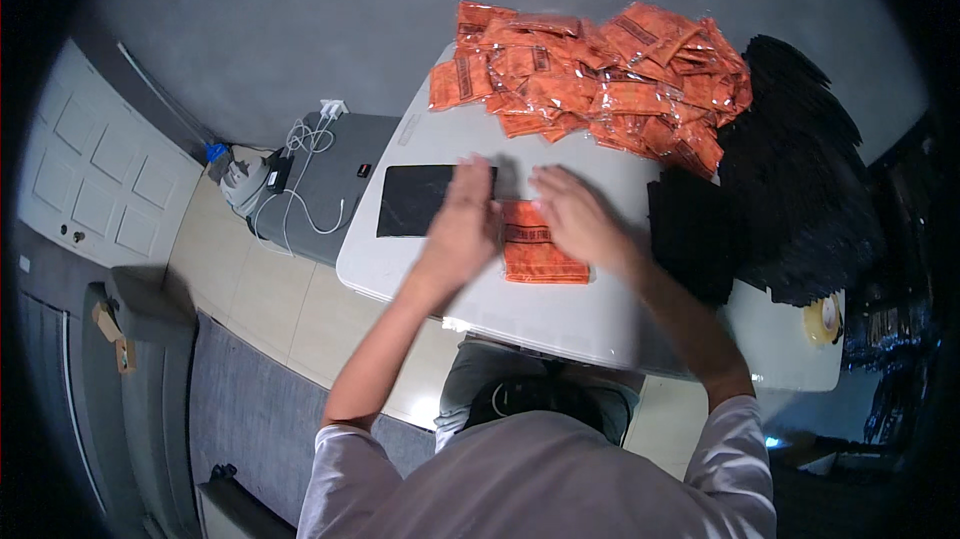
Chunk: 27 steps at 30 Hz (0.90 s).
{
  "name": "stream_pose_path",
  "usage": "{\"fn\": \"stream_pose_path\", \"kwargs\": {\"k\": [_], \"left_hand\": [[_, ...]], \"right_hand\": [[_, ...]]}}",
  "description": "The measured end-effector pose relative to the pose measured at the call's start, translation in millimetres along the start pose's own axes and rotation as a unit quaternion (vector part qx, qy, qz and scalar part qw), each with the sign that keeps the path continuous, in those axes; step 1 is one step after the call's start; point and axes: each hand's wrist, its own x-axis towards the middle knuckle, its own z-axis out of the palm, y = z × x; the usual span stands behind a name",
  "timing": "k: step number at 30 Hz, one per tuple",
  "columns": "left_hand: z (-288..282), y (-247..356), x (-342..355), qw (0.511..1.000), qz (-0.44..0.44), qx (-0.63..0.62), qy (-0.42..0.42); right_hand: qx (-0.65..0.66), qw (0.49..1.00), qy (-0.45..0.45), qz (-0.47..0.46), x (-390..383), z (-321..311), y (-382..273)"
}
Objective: Placing orange packets into small black poly mailers and sealing them with tape.
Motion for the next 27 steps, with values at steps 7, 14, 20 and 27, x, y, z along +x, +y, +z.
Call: {"fn": "stream_pose_path", "kwargs": {"k": [7, 14, 20, 27], "left_hand": [[43, 27, -31, 0.991, 0.044, 0.058, -0.108], [35, 26, -35, 0.984, -0.007, 0.069, -0.161], [11, 14, -31, 0.970, 0.024, 0.009, -0.240], [-5, -4, -22, 0.942, 0.063, -0.067, -0.322]], "right_hand": [[-0.073, 0.996, -0.031, 0.041, -26, 36, -36], [-0.127, 0.988, -0.053, 0.063, -28, 30, -45], [-0.126, 0.988, -0.069, 0.053, -28, 27, -43], [-0.131, 0.988, -0.080, 0.027, -31, 26, -36]]}}
